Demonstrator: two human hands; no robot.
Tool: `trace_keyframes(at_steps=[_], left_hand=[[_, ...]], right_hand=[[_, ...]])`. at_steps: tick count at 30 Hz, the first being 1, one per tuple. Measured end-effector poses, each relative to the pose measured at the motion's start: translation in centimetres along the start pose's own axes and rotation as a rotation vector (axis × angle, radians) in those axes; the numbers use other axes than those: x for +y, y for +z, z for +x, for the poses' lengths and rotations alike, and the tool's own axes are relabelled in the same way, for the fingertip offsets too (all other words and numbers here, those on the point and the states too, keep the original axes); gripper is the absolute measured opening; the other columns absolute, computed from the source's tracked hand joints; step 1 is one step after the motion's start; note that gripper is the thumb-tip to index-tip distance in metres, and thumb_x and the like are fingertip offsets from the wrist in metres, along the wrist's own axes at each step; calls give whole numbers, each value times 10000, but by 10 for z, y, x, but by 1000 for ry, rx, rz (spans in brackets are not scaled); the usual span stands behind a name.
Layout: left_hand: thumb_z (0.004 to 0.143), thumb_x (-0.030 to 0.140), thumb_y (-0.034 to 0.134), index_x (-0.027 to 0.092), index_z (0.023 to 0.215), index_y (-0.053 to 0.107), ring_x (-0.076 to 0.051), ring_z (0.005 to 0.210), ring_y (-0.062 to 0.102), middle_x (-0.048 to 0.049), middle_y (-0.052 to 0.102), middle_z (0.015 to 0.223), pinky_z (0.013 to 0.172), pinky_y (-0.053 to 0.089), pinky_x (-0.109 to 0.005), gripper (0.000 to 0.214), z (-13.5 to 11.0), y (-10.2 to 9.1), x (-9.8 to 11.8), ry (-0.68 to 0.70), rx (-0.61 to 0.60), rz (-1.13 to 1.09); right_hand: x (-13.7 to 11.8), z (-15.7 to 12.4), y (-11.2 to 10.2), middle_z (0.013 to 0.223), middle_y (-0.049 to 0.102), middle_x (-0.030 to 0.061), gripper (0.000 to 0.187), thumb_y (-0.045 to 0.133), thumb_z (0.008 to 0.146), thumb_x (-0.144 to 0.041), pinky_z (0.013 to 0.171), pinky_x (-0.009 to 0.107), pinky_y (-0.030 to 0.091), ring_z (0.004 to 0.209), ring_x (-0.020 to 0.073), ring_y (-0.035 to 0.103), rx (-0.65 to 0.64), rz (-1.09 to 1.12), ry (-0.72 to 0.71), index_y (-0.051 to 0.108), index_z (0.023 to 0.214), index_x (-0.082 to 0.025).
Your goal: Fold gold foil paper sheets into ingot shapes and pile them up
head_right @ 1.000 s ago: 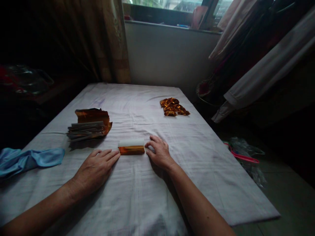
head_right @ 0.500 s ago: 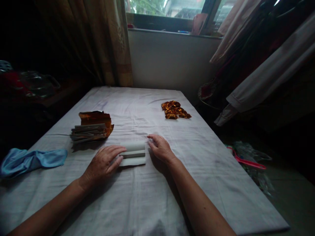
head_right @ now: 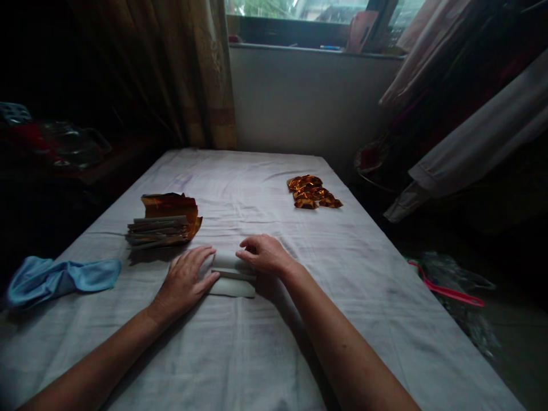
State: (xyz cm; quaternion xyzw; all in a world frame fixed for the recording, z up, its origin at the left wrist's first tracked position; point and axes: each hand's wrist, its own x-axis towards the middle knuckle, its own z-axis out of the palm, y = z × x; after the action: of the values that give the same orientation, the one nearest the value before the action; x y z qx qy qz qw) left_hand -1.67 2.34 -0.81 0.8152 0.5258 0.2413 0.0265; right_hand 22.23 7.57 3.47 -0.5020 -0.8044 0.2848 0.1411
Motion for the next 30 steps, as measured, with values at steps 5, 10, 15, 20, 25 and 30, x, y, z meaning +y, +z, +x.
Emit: trace_keyframes(at_steps=[5, 10, 15, 20, 25, 30], left_hand=[[868, 303, 632, 216, 1344, 530, -270, 1199, 587, -106, 664, 1276, 1063, 381, -463, 495, 12, 5, -2, -92, -72, -32], [817, 224, 642, 227, 1350, 537, -263, 1082, 632, -62, 718, 1074, 1017, 416, -463, 543, 26, 5, 10, -150, -108, -150], [803, 180, 593, 228, 1412, 492, -198, 875, 675, -21, 702, 953, 838, 516, -330, 619, 34, 3, 19, -210, -138, -351], [797, 169, 553, 215, 1482, 423, -156, 789, 661, -9, 666, 927, 751, 517, -275, 698, 45, -3, 14, -243, -185, -521], [777, 176, 567, 230, 1556, 273, -78, 659, 615, -39, 619, 1109, 604, 502, -205, 834, 63, -11, -2, -230, -196, -676], [763, 115, 542, 218, 1550, 295, -78, 632, 607, -81, 606, 1173, 564, 506, -209, 831, 92, -14, -3, -204, -328, -566]], right_hand=[[2, -8, -1, 868, 741, 28, 171, 661, 881, -320, 742, 253, 446, 837, 173, 656, 10, -59, -80, 781, 936, -212], [9, -17, 4, 887, 734, 38, 161, 632, 894, -293, 797, 276, 469, 870, 183, 661, 55, -38, -77, 770, 918, -213], [13, -23, 2, 1046, 734, 57, 221, 644, 862, -271, 844, 321, 493, 948, 203, 664, 185, 38, 8, 721, 1063, -220], [10, -23, -4, 1132, 726, 60, 365, 648, 845, -278, 842, 324, 504, 970, 195, 667, 262, 160, -13, 655, 1208, -238], [-3, -24, -6, 874, 735, -3, 420, 619, 797, -181, 695, 260, 467, 716, 145, 636, 222, 111, 38, 643, 1210, -252], [-21, -32, 4, 808, 726, 2, 632, 596, 777, -189, 618, 259, 414, 681, 171, 637, 152, 37, 177, 510, 1403, -219]])
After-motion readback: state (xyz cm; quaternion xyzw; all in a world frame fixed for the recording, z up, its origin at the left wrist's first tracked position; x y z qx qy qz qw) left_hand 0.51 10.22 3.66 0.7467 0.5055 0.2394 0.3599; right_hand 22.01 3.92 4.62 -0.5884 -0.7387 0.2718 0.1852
